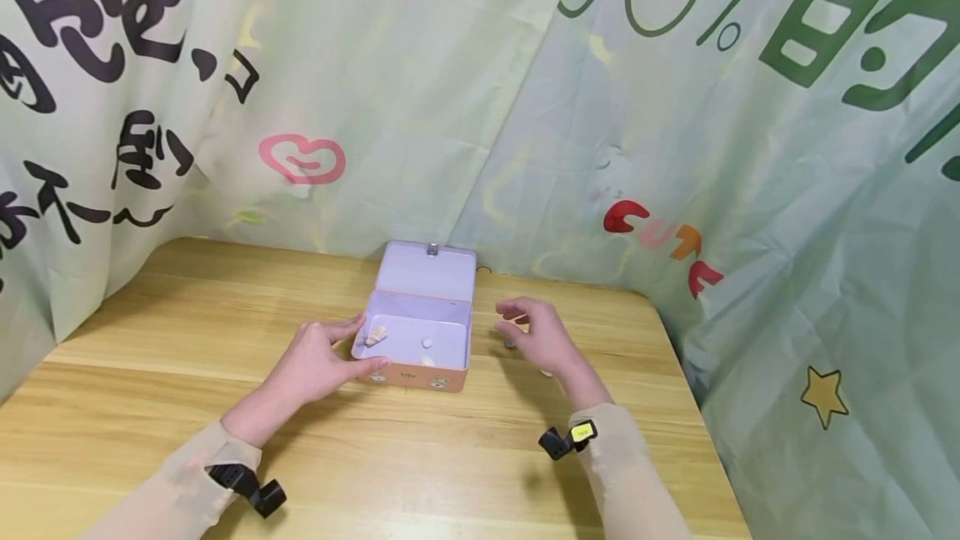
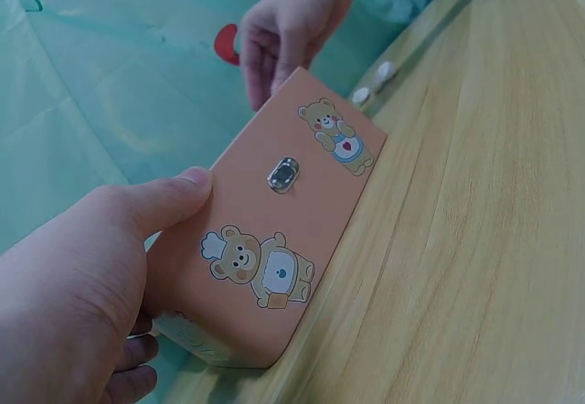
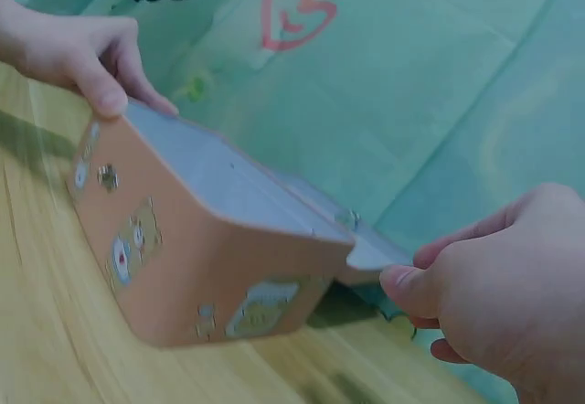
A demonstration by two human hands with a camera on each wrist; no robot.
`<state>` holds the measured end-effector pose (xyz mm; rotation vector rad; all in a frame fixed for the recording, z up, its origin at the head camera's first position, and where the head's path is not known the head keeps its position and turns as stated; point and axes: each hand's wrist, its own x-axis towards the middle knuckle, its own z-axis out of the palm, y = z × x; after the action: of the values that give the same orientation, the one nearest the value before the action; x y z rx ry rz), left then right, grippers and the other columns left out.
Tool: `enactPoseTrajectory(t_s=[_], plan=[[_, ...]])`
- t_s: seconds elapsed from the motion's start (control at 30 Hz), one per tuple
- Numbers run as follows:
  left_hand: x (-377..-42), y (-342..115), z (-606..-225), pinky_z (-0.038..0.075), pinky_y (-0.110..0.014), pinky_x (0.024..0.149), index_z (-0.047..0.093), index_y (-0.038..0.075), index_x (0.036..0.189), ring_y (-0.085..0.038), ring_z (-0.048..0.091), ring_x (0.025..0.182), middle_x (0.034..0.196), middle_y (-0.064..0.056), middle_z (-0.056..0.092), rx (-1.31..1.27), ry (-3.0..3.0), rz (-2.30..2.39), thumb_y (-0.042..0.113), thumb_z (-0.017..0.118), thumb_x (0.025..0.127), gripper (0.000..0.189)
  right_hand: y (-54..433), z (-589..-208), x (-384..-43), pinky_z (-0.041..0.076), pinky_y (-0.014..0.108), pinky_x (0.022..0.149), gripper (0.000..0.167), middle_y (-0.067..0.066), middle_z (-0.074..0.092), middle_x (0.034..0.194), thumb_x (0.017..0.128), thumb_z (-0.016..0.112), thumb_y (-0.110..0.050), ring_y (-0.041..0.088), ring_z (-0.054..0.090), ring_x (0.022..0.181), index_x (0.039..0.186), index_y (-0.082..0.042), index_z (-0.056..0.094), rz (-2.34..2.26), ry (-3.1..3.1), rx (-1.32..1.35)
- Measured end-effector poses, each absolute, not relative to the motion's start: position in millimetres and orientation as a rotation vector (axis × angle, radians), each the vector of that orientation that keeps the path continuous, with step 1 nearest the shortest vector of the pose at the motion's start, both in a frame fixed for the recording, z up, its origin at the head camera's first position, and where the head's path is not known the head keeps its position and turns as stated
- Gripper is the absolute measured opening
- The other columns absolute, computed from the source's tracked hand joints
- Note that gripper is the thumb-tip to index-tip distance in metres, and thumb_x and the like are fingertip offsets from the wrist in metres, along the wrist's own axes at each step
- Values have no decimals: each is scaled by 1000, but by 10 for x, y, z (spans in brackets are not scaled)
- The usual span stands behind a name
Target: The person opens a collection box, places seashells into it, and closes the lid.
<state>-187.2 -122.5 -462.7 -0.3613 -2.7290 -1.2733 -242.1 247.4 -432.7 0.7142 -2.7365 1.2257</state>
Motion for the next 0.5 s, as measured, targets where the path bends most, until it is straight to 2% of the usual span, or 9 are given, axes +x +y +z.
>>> enactPoseTrajectory(t_s=[0.23, 0.5], plan=[[-1873, -1225, -4636, 36, -28, 35, 60, 2, 145, -3, 27, 34, 143, -15, 60, -356, -2729, -1270, 67, 89, 74, 100, 2596, -4479, -2431, 55, 56, 96, 30, 24, 73, 120, 98, 75, 0, 39, 68, 110, 126, 10, 69, 1183, -2846, 647], [-1868, -1222, -4635, 35, -27, 35, 60, 3, 145, -3, 26, 35, 143, -16, 61, -340, -2740, -1271, 69, 88, 74, 101, 2648, -4648, -2446, 59, 46, 91, 25, 14, 74, 110, 97, 76, -1, 30, 69, 103, 121, 8, 71, 1177, -2924, 566]])
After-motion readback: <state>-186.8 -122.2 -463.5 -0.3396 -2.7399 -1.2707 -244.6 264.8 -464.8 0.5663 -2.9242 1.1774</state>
